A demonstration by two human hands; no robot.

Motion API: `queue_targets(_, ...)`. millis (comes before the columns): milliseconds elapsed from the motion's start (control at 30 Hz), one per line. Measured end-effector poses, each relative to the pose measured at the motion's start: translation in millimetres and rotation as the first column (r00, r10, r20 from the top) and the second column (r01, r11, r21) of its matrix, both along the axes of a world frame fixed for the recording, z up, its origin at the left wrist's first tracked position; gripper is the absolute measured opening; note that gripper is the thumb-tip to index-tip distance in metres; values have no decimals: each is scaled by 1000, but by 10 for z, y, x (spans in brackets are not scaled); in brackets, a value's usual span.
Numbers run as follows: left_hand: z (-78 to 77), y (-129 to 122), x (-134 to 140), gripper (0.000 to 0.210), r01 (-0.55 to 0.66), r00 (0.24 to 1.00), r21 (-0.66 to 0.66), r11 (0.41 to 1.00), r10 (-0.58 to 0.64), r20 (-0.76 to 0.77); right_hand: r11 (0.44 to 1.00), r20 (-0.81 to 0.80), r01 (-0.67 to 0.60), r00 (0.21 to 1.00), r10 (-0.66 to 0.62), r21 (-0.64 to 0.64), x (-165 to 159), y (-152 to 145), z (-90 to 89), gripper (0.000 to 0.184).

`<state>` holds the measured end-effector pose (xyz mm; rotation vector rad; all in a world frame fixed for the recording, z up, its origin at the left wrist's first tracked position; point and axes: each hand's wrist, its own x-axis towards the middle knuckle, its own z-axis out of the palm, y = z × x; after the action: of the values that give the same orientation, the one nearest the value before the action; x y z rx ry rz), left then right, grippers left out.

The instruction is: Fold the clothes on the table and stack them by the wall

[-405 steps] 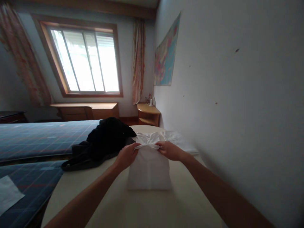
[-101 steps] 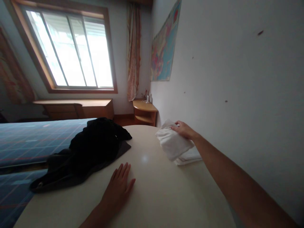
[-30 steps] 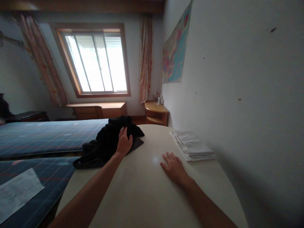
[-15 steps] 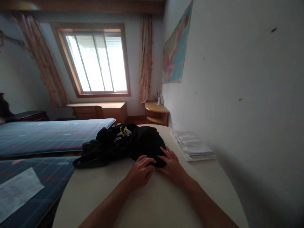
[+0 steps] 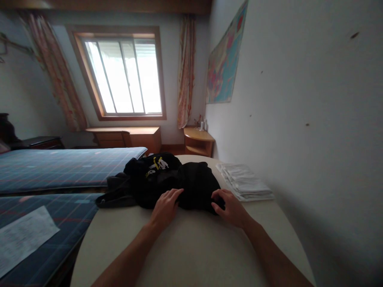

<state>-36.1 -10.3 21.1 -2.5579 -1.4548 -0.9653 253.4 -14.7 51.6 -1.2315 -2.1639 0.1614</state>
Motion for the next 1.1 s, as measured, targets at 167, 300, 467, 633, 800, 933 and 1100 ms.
queue_targets(167,169,-250,299,45,396,890,30,918,-376,-257,987,128,-117,986,103,109,-67,-104,53,75)
queue_targets(300,262,-343,327,44,452,868,-19,892,-445,-220,995,226,-84,972,71,49,-83,-58,9,39)
queue_targets(467,288,-316,240,51,199,979,46,979,-201,37,992,153,-100,984,88,77,-12,-11,41,27)
queue_targets(633,168,-252,220,54,37,999,-109,993,-37,6,995,7,98,995,-99,33,34,-17,86,43)
queue_targets(800,199,-295,229,35,66,997,-275,959,-73,-16,965,9,219,975,-220,-142,105,27,25,52)
queue_targets(933,378,-374,193,33,186,982,-406,895,-185,41,951,54,295,955,-291,-94,192,92,-9,31)
queue_targets(1100,488,-363,121,28,278,959,-393,877,-235,156,993,-6,111,994,-110,43,211,123,-53,22)
